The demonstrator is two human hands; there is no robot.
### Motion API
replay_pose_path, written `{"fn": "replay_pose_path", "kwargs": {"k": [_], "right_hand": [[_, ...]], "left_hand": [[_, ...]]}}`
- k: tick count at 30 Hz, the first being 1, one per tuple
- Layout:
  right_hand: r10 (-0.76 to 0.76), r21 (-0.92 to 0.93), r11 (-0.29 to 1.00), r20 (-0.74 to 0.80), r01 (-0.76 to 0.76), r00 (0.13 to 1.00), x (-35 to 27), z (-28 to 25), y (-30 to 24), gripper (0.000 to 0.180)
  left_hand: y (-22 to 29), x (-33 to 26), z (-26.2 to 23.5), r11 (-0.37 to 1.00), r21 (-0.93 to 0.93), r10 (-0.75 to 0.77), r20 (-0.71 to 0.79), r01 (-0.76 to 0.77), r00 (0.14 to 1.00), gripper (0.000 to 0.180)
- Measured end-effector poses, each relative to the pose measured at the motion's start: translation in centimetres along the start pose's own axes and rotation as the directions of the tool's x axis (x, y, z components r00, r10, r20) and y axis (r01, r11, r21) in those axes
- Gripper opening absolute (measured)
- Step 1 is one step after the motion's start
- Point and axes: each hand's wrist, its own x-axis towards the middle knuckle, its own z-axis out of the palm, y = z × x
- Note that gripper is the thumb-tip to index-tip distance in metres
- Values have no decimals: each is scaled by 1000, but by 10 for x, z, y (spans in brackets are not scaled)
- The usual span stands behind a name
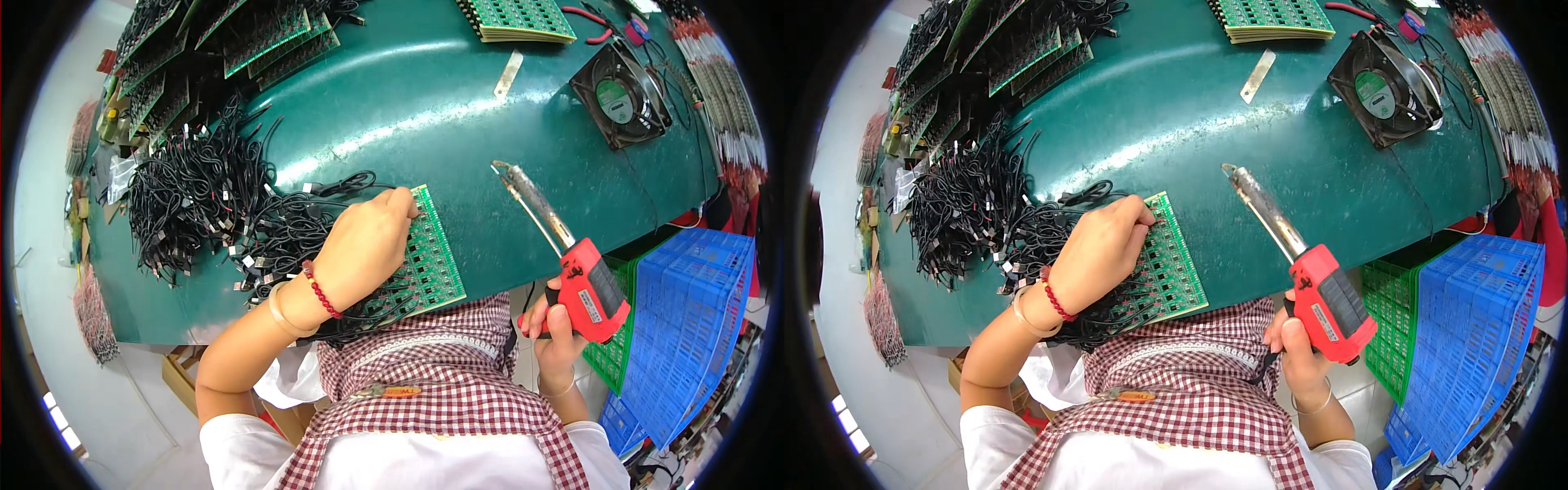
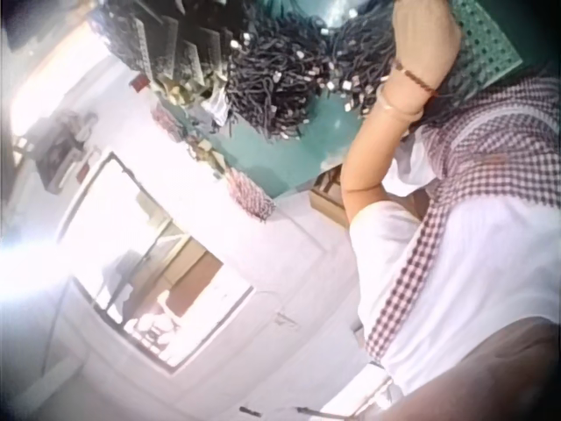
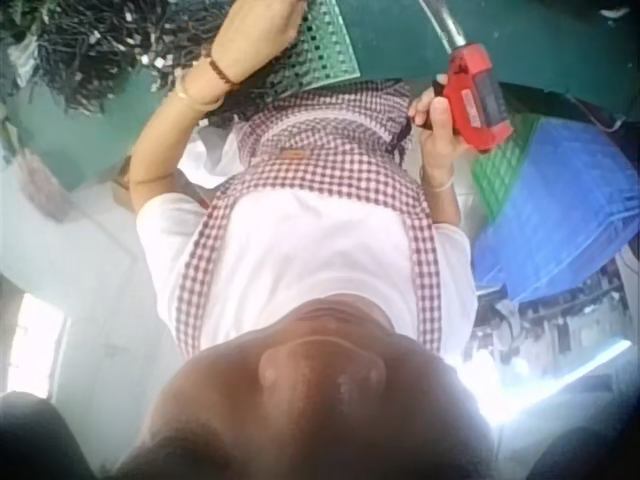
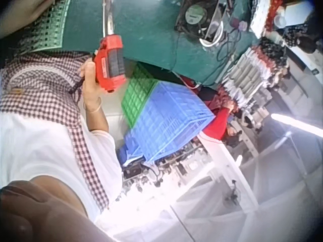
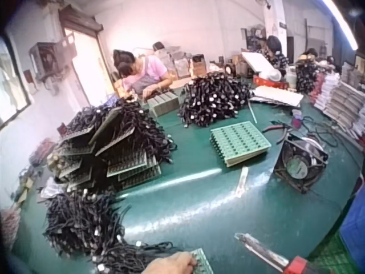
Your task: The person solders black wires onto a green printed circuit board using a manual soldering iron.
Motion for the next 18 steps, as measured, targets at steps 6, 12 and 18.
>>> {"fn": "replay_pose_path", "kwargs": {"k": [6, 12, 18], "right_hand": [[172, -94, 982, 97, -163, 980, -19, -9, 9, 34], [175, -191, 973, 234, -131, 956, -14, -8, 16, 32], [178, -225, 967, 272, -117, 946, -10, -6, 20, 29]], "left_hand": [[-5, 5, 5, 999, 24, -19, -94, 21, 995, 8], [-6, 3, 10, 994, 71, -80, -93, 87, 992, 9], [-9, 3, 12, 993, 63, -92, -132, 101, 987, 11]]}}
